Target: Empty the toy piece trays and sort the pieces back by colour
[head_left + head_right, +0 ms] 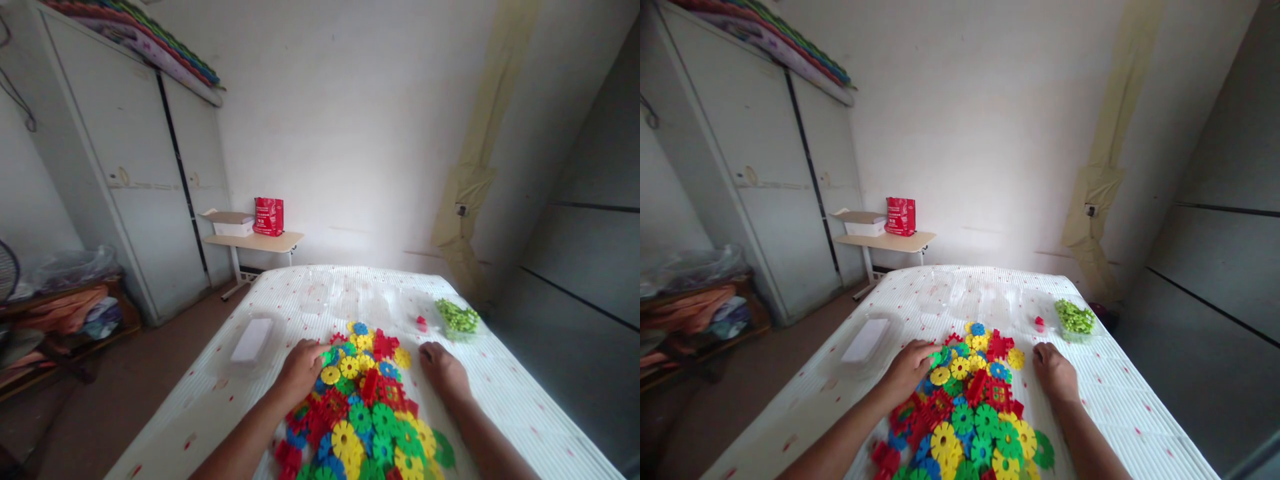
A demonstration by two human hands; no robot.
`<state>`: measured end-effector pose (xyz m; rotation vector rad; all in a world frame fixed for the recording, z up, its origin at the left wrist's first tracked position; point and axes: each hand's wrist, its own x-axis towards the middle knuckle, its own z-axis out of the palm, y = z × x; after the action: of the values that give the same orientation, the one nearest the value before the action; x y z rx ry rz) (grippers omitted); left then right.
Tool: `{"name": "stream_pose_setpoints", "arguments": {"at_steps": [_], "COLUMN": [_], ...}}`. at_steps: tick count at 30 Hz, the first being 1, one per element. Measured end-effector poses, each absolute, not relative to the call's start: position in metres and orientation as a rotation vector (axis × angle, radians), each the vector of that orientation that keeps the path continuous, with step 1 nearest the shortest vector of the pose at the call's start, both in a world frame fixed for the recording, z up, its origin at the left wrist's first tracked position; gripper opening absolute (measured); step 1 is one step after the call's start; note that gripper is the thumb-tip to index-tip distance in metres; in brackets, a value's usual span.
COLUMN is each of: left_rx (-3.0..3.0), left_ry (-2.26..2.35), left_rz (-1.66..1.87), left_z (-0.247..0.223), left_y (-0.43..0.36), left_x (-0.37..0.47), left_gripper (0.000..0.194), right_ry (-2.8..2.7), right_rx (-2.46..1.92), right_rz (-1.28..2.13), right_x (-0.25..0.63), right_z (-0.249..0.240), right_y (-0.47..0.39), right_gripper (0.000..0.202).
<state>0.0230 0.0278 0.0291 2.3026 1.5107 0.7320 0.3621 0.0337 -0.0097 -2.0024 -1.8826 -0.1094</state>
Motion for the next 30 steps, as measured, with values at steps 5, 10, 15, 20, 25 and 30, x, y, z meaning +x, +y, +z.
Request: {"name": "stream_pose_setpoints", "arguments": {"at_steps": [5,10,15,20,25,30], "left_rx": [2.383,2.413,2.382,2.35,2.3,2.297], "left_ry": [1.52,1.561,1.579,1.519,1.493,1.468], "left_rz": [0.602,0.53,0.531,0.566,0.588,0.575], "left_z": [0.033,0.029,0.022,0.023,0.028,0.03], "left_y": [0.046,0.053,0.055,0.054,0.048,0.048], "left_x": [0.034,0.035,0.034,0.034,0.027,0.02], "left_gripper": [0.04,0.042,0.043,0.044,0.054,0.06], "right_ry": [-1.874,-1.863,-1.857,-1.86,-1.853,-1.854], "right_rx": [-2.016,-1.97,-1.979,-1.985,-1.965,-1.964], "right_rz": [-0.109,-0.109,-0.1,-0.09,-0.083,-0.067], "right_x": [0.362,0.362,0.361,0.36,0.361,0.362], "right_z": [-0.01,-0.011,-0.009,-0.008,-0.01,-0.012], "right_y": [0.034,0.034,0.033,0.032,0.033,0.034], "right_gripper": [0.019,0.019,0.019,0.018,0.019,0.02]}}
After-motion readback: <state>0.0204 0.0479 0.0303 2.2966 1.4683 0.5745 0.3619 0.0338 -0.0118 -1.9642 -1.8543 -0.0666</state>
